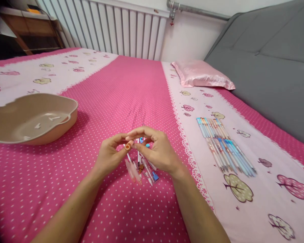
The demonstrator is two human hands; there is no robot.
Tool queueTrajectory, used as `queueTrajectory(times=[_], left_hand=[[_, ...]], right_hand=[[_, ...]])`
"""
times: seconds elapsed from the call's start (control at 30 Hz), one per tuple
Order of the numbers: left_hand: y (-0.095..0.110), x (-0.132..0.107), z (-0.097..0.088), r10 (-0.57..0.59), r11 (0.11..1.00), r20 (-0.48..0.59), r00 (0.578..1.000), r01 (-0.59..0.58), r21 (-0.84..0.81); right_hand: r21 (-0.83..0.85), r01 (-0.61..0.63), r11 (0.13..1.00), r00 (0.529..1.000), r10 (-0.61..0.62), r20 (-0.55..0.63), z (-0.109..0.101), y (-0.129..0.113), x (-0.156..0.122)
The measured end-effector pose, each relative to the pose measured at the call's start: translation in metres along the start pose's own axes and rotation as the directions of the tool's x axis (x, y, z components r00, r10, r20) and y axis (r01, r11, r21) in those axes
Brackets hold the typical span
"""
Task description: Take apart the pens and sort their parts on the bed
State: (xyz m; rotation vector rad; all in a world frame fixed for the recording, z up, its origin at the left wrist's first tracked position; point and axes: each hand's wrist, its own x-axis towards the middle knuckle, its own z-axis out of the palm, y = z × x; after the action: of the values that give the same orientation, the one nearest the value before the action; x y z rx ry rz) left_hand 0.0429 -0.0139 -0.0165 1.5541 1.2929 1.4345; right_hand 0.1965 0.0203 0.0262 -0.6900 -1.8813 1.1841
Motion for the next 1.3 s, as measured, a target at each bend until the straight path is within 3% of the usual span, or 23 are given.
queueTrajectory(times=[0.4,0.8,1.0,1.1,1.3], left_hand=[[0.001,0.0,0.001,-0.014,1.0,-0.019,1.0,0.014,-0.017],[0.007,-0.002,0.002,-0.075,0.995,0.072,0.995,0.079,-0.06],[0.007,-0.001,0.002,-0.071,0.995,0.109,0.991,0.079,-0.069],[0.007,-0.001,0.002,-0.092,0.991,0.124,0.988,0.103,-0.088],[0.006,-0.001,0.002,-0.123,0.982,0.143,0.982,0.141,-0.124]], right_hand=[[-0.051,0.032,0.998,0.999,-0.032,0.003,0.001,-0.001,0.0],[0.046,-0.097,0.994,0.984,0.103,-0.145,-0.002,0.009,0.003],[0.024,-0.175,0.984,0.972,0.176,-0.155,-0.002,0.009,0.003],[0.065,-0.194,0.979,0.972,0.201,-0.122,-0.003,0.008,0.003],[0.268,-0.197,0.943,0.98,0.19,0.052,-0.007,0.005,0.001]])
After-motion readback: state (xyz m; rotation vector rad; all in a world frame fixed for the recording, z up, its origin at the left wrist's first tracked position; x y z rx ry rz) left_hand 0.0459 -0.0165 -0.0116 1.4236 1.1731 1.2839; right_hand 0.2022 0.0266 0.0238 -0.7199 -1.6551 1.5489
